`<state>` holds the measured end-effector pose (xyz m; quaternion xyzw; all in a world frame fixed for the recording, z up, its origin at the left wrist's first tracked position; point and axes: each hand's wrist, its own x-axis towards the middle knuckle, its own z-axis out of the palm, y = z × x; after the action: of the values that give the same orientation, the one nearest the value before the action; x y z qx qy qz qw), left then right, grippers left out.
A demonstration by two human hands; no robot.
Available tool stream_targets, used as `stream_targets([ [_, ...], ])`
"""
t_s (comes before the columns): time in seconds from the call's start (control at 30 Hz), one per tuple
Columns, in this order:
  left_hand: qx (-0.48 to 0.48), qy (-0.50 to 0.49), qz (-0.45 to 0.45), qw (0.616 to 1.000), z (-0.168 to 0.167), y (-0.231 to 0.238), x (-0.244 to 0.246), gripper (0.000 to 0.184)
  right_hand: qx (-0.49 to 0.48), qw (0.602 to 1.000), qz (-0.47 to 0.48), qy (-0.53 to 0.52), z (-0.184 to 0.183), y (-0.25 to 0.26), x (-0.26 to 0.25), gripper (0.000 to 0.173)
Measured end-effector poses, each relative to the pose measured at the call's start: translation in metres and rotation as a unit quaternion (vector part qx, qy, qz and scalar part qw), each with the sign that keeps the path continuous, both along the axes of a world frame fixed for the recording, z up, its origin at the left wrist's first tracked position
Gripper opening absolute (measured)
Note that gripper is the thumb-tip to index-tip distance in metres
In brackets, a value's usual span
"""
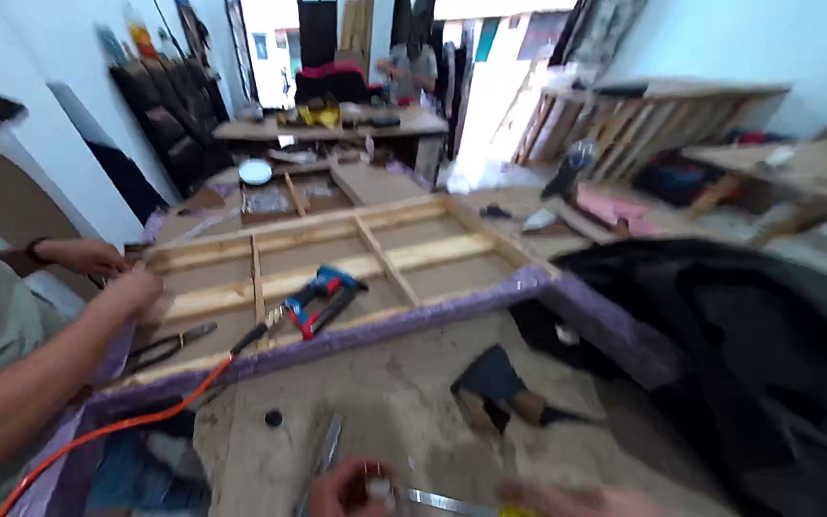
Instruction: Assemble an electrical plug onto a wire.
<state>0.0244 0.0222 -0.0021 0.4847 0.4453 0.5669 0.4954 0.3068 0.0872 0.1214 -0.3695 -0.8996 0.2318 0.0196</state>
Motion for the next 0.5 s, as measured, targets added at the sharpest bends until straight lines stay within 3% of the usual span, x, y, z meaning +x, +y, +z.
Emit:
stream_targets([
  [0.07, 0.005, -0.045, -0.014, 0.999, -0.005, -0.003, -0.003, 0.027, 0.045, 0.998, 0.014, -0.035, 0.004, -0.004, -0.003, 0.037],
  [0.17, 0.012, -0.085, -0.023, 0.996, -0.008, 0.0, -0.006, 0.029, 0.109, 0.992, 0.063, 0.001, -0.001, 0.004, 0.001, 0.035],
  [0.4, 0.021, -0.105, -0.034, 0.994, -0.013, 0.004, -0.01, 0.025, 0.146, 0.989, 0.024, 0.008, 0.003, 0.0, -0.013, 0.039],
  [0.5, 0.018, -0.106, -0.02, 0.994, -0.013, 0.005, -0.013, 0.025, 0.116, 0.993, 0.032, 0.004, 0.006, 0.0, -0.016, 0.028],
])
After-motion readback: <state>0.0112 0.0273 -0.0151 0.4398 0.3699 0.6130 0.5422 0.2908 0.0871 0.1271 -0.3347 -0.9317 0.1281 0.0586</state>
